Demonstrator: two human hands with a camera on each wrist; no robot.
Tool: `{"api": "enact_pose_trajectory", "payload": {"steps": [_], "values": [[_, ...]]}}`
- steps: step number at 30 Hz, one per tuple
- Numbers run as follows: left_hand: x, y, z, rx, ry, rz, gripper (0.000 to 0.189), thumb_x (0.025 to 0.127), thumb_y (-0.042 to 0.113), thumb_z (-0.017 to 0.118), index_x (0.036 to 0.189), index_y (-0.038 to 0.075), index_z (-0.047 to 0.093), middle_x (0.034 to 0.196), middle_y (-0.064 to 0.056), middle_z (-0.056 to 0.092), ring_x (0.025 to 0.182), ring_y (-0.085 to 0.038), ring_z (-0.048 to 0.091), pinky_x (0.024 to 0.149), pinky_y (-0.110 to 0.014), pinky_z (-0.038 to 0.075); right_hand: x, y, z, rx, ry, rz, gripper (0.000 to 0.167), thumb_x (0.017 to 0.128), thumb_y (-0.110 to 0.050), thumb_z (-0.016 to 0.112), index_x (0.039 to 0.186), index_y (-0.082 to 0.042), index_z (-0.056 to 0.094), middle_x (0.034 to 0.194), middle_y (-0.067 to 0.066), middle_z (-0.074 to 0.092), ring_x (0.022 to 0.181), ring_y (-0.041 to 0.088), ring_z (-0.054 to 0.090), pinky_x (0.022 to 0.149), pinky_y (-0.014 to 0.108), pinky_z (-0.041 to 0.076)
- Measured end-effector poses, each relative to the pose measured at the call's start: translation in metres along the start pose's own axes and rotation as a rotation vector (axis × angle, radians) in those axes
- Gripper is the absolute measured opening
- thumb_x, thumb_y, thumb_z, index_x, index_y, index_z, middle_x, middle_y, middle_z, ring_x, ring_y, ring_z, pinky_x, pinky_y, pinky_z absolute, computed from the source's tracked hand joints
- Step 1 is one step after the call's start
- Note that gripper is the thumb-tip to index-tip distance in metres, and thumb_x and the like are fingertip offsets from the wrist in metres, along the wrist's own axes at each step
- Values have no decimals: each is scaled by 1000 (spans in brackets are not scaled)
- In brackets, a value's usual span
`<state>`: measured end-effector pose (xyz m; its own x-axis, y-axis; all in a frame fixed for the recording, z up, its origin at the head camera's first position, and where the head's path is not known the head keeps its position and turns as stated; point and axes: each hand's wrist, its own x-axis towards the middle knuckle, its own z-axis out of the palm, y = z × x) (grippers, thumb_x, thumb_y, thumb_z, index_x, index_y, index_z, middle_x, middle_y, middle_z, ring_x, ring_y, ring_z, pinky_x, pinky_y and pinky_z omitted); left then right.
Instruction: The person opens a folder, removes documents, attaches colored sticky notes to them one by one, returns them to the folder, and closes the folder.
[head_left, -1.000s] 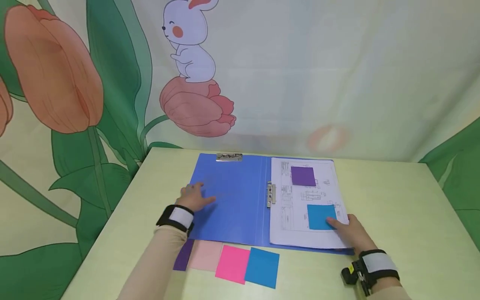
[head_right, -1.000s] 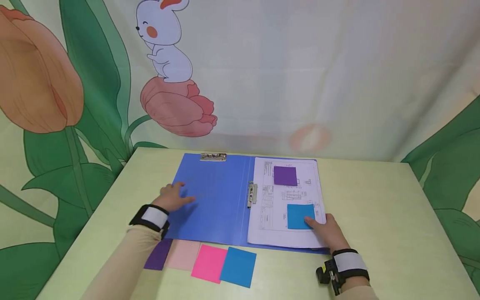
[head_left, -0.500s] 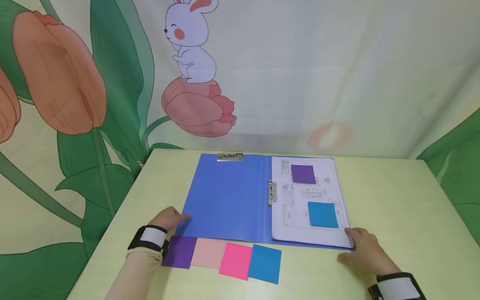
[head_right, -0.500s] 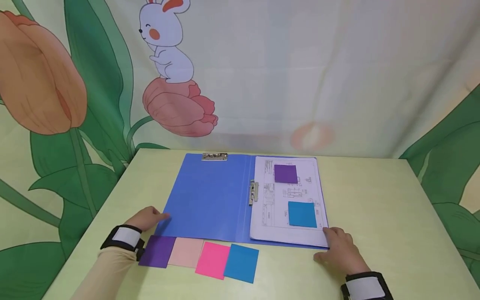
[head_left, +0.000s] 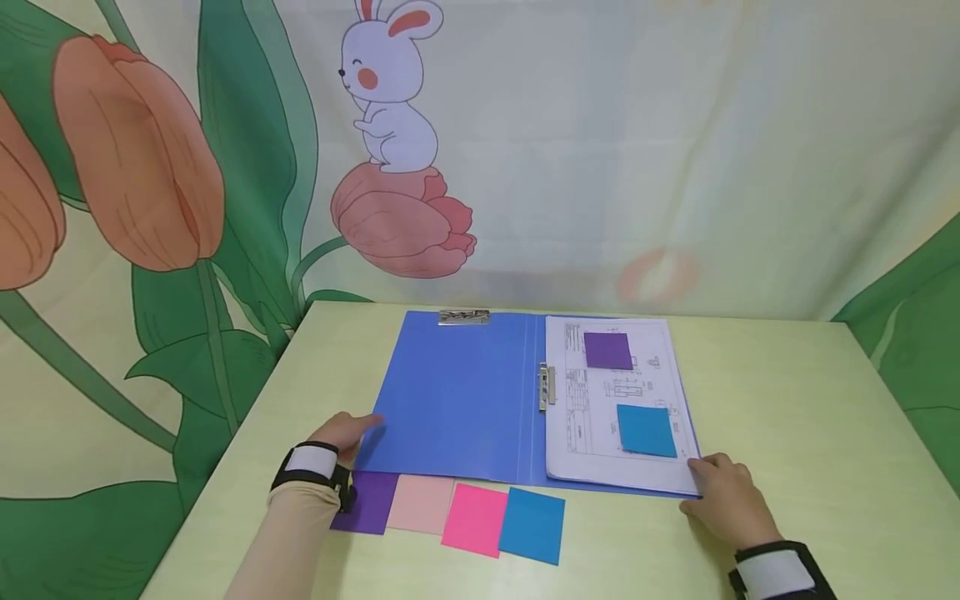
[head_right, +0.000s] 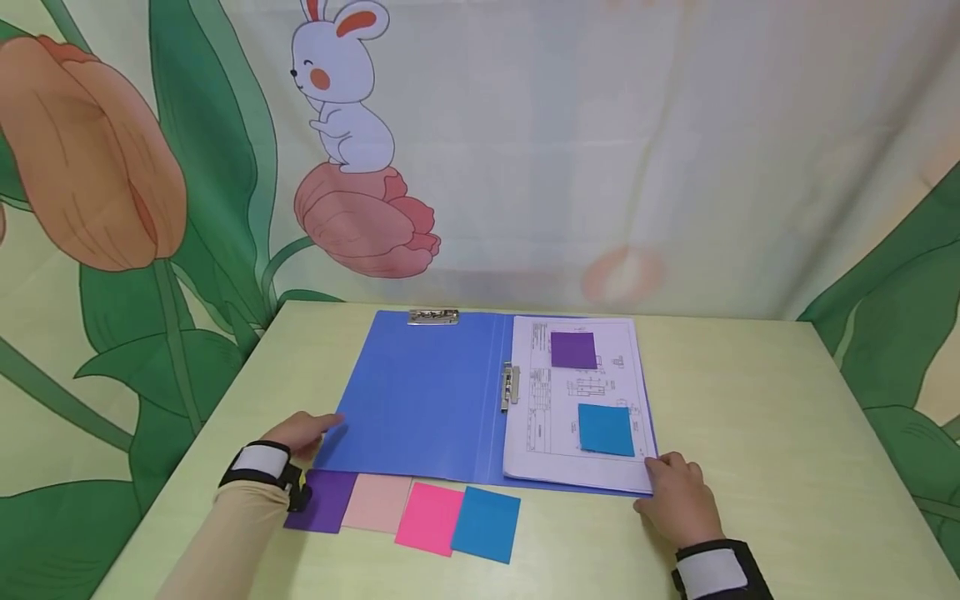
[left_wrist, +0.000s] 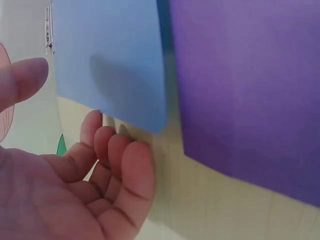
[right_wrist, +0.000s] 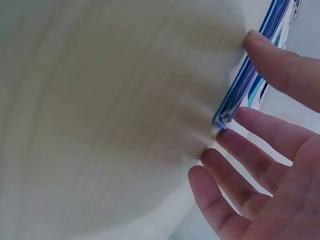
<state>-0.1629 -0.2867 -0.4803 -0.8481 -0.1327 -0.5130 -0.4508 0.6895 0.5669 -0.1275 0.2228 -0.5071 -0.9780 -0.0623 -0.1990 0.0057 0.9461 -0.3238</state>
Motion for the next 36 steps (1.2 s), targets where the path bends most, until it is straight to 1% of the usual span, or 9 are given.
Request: {"api": "enact_pose_trajectory", "payload": {"steps": [6, 8, 12, 17, 22, 25, 29, 32, 36], "values": [[-15, 14, -15, -157, 22, 118, 43, 92, 27, 50, 107, -13, 52, 89, -18, 53, 84, -27, 54, 73, -36, 49, -1, 2, 2, 11, 4, 11, 65, 69, -16, 81, 121, 11, 53, 115, 31, 48, 97, 43, 46, 80, 54, 43], [-31, 29, -22, -228, 30, 212, 49, 92, 20, 53, 125, -15, 43, 114, -27, 51, 102, -35, 54, 85, -44, 47, -1, 4, 2, 0, 12, 5, 64, 68, -16, 81, 120, 11, 54, 114, 31, 48, 95, 42, 46, 80, 53, 43], [-75, 77, -19, -233, 113, 400, 50, 90, 15, 56, 134, -5, 41, 123, -24, 54, 107, -32, 57, 89, -44, 45, -3, 8, 1, -3, 12, 3, 61, 69, -15, 81, 119, 10, 56, 115, 30, 49, 97, 42, 47, 81, 52, 43], [-128, 153, 24, -56, 285, 683, 52, 87, 17, 61, 136, 8, 45, 121, -12, 59, 103, -22, 60, 78, -34, 51, 1, 2, 5, 8, 24, -19, 53, 71, -15, 80, 115, 7, 61, 110, 25, 53, 96, 38, 50, 82, 51, 43], [-126, 205, 89, 285, 427, 930, 59, 84, 21, 65, 137, 8, 41, 127, -8, 56, 101, -17, 61, 74, -27, 52, 12, -14, 13, 13, 73, -113, 48, 69, -19, 82, 109, 3, 66, 98, 15, 57, 88, 30, 53, 77, 46, 45], [-106, 215, 124, 441, 405, 922, 65, 83, 26, 66, 140, 11, 38, 139, -12, 43, 118, -27, 51, 80, -38, 51, 19, -20, 16, 43, 124, -174, 45, 65, -17, 83, 104, 2, 68, 94, 12, 58, 85, 29, 55, 75, 45, 46], [-79, 209, 157, 584, 239, 753, 78, 80, 31, 71, 145, 24, 30, 147, -18, 29, 126, -42, 37, 76, -52, 50, 27, -18, 18, 104, 146, -227, 49, 64, -16, 83, 106, 3, 65, 98, 16, 61, 90, 32, 58, 77, 48, 47], [-64, 200, 174, 673, 177, 681, 78, 79, 34, 72, 145, 31, 31, 145, -19, 31, 124, -45, 38, 72, -52, 51, 30, -11, 15, 237, 81, -208, 63, 68, -17, 81, 120, 7, 54, 107, 22, 60, 99, 38, 57, 82, 51, 45], [-56, 196, 189, 737, 192, 695, 70, 81, 37, 70, 142, 33, 36, 140, -20, 39, 120, -45, 43, 67, -48, 53, 31, 1, 7, 470, -26, -120, 78, 75, -16, 76, 135, 4, 30, 121, 28, 53, 110, 42, 51, 89, 55, 40]]}}
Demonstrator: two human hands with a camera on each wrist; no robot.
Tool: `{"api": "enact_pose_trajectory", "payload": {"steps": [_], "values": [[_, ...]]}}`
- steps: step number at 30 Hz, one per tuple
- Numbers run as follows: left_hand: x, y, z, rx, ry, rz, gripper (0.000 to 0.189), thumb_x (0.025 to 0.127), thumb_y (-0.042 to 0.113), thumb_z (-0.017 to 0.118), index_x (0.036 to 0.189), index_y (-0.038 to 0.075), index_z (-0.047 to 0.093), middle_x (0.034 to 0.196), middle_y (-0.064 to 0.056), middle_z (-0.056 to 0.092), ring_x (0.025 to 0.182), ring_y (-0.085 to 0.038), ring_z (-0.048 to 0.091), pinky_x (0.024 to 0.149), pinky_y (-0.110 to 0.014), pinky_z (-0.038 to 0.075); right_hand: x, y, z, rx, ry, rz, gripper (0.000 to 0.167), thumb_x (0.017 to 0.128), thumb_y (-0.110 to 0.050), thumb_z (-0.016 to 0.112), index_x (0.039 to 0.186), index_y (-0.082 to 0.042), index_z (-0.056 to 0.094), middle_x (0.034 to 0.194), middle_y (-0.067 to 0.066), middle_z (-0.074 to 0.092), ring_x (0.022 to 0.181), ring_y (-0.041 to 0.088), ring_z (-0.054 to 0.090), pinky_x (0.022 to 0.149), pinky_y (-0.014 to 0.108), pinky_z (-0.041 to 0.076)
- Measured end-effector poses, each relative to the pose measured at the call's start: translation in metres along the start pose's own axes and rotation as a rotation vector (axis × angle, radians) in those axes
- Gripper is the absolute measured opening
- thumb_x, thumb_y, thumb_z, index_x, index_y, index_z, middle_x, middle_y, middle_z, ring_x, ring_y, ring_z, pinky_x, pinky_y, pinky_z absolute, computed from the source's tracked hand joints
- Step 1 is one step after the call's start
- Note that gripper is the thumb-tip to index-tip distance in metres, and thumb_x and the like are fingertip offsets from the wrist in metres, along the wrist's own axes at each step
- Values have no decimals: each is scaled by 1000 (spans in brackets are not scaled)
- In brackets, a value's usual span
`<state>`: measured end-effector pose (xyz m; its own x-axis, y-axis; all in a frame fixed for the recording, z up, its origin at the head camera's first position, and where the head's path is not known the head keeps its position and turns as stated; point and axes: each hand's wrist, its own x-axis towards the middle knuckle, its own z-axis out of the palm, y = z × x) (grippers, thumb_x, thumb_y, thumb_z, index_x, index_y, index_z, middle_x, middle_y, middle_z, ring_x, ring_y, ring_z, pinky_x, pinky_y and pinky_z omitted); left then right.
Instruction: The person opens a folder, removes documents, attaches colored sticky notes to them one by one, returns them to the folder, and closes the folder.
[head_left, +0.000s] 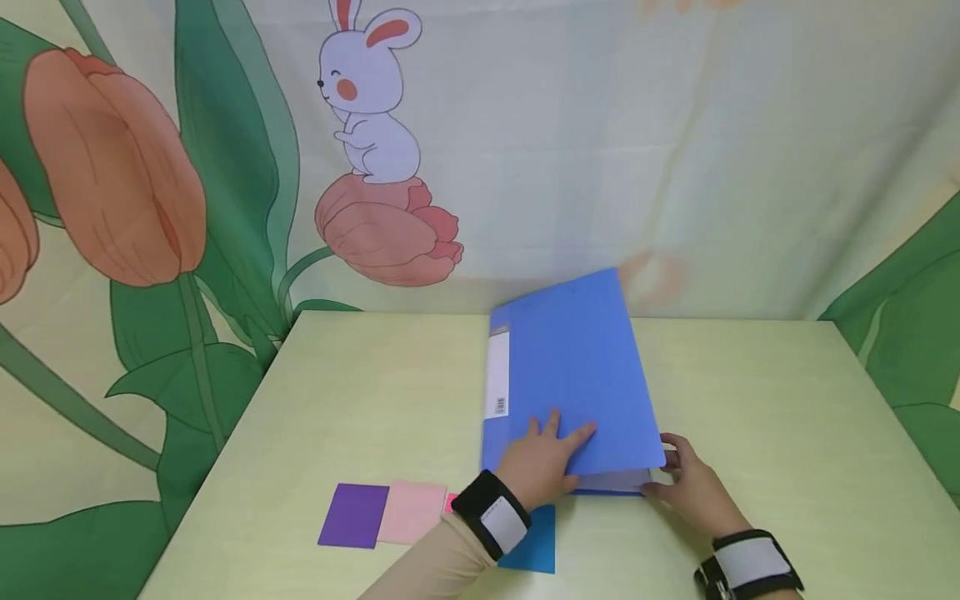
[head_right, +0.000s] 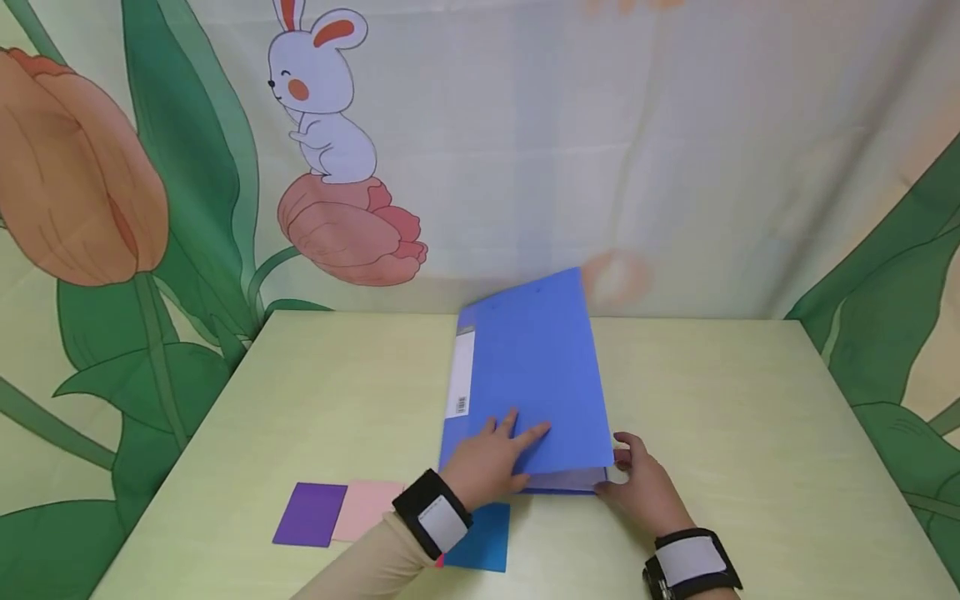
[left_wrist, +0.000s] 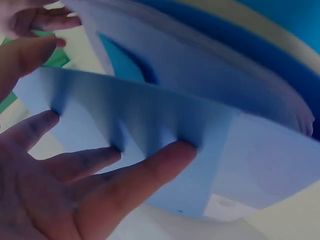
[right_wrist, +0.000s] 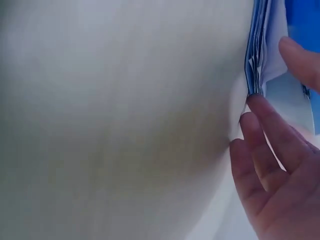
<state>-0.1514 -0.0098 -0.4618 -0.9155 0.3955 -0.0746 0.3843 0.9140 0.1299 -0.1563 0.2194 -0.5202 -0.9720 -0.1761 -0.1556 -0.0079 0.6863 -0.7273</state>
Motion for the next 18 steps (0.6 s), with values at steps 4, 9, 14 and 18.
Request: {"api": "enact_pose_trajectory", "payload": {"steps": [4, 9, 14, 18], "values": [[0, 6, 6, 75, 24, 16, 59, 83, 38, 67, 138, 34, 44, 136, -19, 45, 115, -43, 48, 63, -44, 54, -2, 3, -5, 78, -28, 23, 81, 77, -12, 73, 137, 3, 22, 127, 30, 48, 115, 44, 47, 91, 57, 37], [4, 13, 17, 163, 20, 21, 55, 83, 39, 67, 134, 36, 48, 130, -16, 52, 111, -41, 53, 62, -42, 54, -3, 4, -4, 80, -27, 20, 79, 76, -7, 72, 137, 4, 23, 128, 32, 45, 117, 48, 43, 94, 58, 34], [10, 15, 31, 252, 5, -2, 49, 84, 40, 65, 131, 39, 51, 129, -11, 54, 112, -38, 53, 57, -39, 54, -4, 3, -3, 96, -30, 22, 75, 76, -4, 70, 136, 5, 26, 128, 32, 46, 117, 48, 43, 95, 57, 34], [12, 15, 37, 292, -14, -43, 42, 89, 34, 60, 129, 42, 52, 130, -7, 54, 116, -35, 51, 58, -42, 53, -5, 2, -4, 122, -36, 25, 73, 76, -1, 69, 136, 4, 27, 127, 29, 48, 117, 47, 43, 96, 56, 33]]}}
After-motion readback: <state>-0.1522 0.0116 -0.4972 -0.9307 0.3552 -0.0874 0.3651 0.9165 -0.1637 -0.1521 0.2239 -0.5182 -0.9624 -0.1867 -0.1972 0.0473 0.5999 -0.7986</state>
